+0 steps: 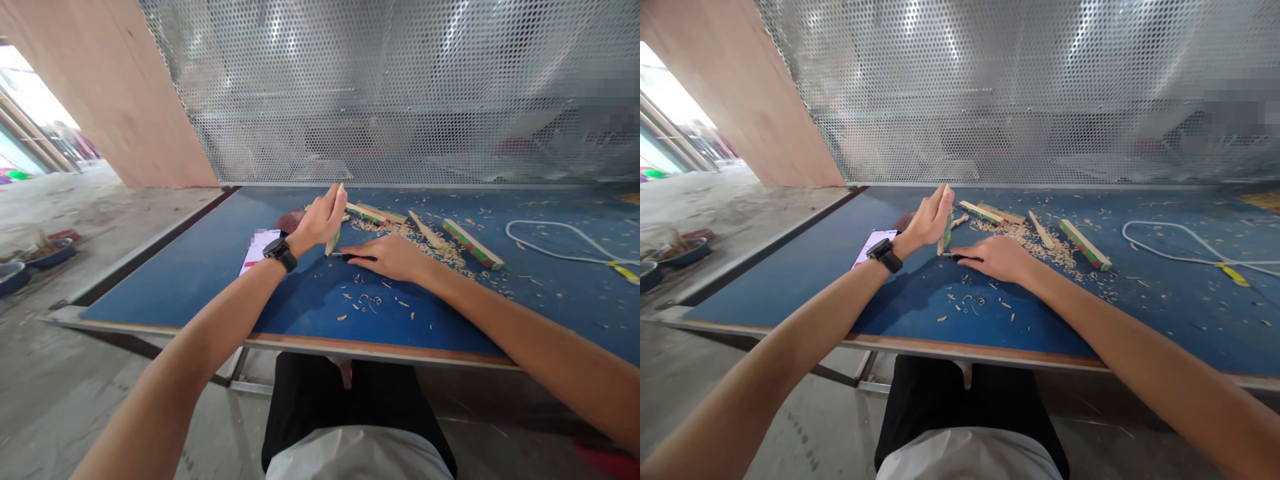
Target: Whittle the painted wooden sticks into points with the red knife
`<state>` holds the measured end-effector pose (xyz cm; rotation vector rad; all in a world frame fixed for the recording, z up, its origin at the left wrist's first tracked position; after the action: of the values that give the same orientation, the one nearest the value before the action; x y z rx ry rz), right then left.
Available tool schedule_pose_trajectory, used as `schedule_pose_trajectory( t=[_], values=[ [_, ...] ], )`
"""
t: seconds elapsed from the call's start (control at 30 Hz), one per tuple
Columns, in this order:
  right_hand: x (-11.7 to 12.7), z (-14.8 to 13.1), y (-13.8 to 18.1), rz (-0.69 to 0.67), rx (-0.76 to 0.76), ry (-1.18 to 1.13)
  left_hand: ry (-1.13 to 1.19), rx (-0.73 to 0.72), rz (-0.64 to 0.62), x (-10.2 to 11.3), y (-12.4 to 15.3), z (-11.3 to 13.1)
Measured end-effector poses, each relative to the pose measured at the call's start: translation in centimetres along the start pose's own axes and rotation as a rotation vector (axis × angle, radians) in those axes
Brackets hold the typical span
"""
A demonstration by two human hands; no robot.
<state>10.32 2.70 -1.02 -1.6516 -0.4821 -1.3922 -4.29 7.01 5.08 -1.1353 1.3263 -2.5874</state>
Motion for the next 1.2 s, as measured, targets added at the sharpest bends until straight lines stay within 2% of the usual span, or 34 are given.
schedule_pose_trajectory(
  t=[0.33, 0.47, 0.7, 0.83, 0.97, 1.1, 1.2],
  values=[
    [2.0, 0.0, 0.3, 0.152, 0.007, 0.098, 0.012, 0.015, 0.017, 0.3, -0.2, -0.1],
    [1.5, 0.1, 0.1, 0.124, 0.004, 0.123, -0.003, -0.013, 0.025, 0.3, -0.2, 0.3],
    [-0.3, 0.2, 0.0, 0.0, -0.025, 0.106, -0.029, -0.026, -0.003, 0.1, -0.2, 0.5],
    [0.6, 0.0, 0.1, 0.08, -0.037, 0.102, -0.063, -0.021, 0.009, 0.2, -0.2, 0.4],
    [1.8, 0.2, 0.1, 0.181, -0.051, 0.119, -0.069, 0.031, 0.085, 0.3, -0.3, -0.3],
    [1.8, 0.6, 0.1, 0.167, -0.044, 0.122, -0.049, 0.096, 0.147, 0.4, -0.3, -0.9],
    [1.5, 1.0, 0.1, 0.144, -0.054, 0.143, -0.039, 0.082, 0.131, 0.3, -0.2, -0.6]
  ],
)
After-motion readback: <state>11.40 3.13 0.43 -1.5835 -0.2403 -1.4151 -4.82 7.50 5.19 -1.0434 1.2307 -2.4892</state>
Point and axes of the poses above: each hand's wrist, its own y-axis away from the middle knuckle, its own x-axis out of the back of the hand, z = x × y, the point moved 7 cm from there along -y, towards the middle knuckle, and after that the axes turned 2 degrees about z, right-handed, at the moved point
